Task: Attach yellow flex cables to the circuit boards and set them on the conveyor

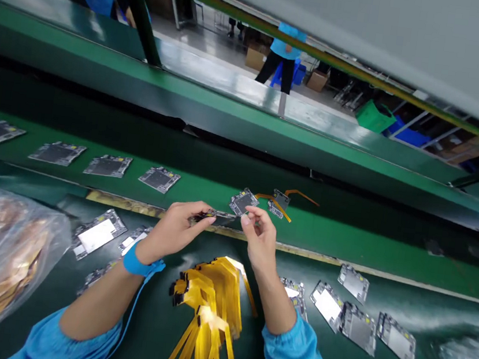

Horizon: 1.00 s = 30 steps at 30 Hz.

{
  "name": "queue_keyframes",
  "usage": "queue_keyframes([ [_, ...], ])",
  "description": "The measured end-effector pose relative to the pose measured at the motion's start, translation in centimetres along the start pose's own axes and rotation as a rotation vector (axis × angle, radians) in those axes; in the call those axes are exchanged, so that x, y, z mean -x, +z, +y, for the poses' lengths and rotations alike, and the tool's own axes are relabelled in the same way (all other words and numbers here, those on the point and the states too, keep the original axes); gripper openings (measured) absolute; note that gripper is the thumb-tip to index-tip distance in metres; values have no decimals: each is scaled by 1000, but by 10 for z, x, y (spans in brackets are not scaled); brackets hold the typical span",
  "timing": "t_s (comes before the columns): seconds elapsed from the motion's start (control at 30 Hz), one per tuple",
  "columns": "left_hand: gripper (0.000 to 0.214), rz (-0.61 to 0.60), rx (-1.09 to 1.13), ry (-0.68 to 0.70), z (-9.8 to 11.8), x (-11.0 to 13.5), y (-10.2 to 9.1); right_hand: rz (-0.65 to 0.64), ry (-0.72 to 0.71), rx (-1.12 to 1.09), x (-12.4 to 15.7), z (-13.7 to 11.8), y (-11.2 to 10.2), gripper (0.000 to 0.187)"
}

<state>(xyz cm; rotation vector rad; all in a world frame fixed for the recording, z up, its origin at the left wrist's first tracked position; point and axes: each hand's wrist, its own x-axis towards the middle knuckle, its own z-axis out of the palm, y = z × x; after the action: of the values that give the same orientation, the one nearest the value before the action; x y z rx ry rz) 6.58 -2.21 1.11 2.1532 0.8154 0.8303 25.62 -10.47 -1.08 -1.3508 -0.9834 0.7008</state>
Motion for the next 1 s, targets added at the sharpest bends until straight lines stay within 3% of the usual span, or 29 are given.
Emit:
queue_keyframes([
  [0.07, 11, 86, 16, 101, 0, 3, 9, 7, 160, -210, 10, -2, 0, 28],
  [0.13, 14, 123, 21, 197, 0, 5, 18, -82, 292, -372, 17, -8, 2, 37],
  [0.23, 17, 122, -15, 280, 0, 7, 26, -143, 375, -514, 20, -16, 7, 37],
  [0.4, 19, 99, -62, 334, 2, 8, 32, -94, 376, -586, 18, -15, 7, 30],
  [1.0, 16, 74, -62, 315, 5, 9, 31, -98, 357, -603, 20, -15, 6, 26],
])
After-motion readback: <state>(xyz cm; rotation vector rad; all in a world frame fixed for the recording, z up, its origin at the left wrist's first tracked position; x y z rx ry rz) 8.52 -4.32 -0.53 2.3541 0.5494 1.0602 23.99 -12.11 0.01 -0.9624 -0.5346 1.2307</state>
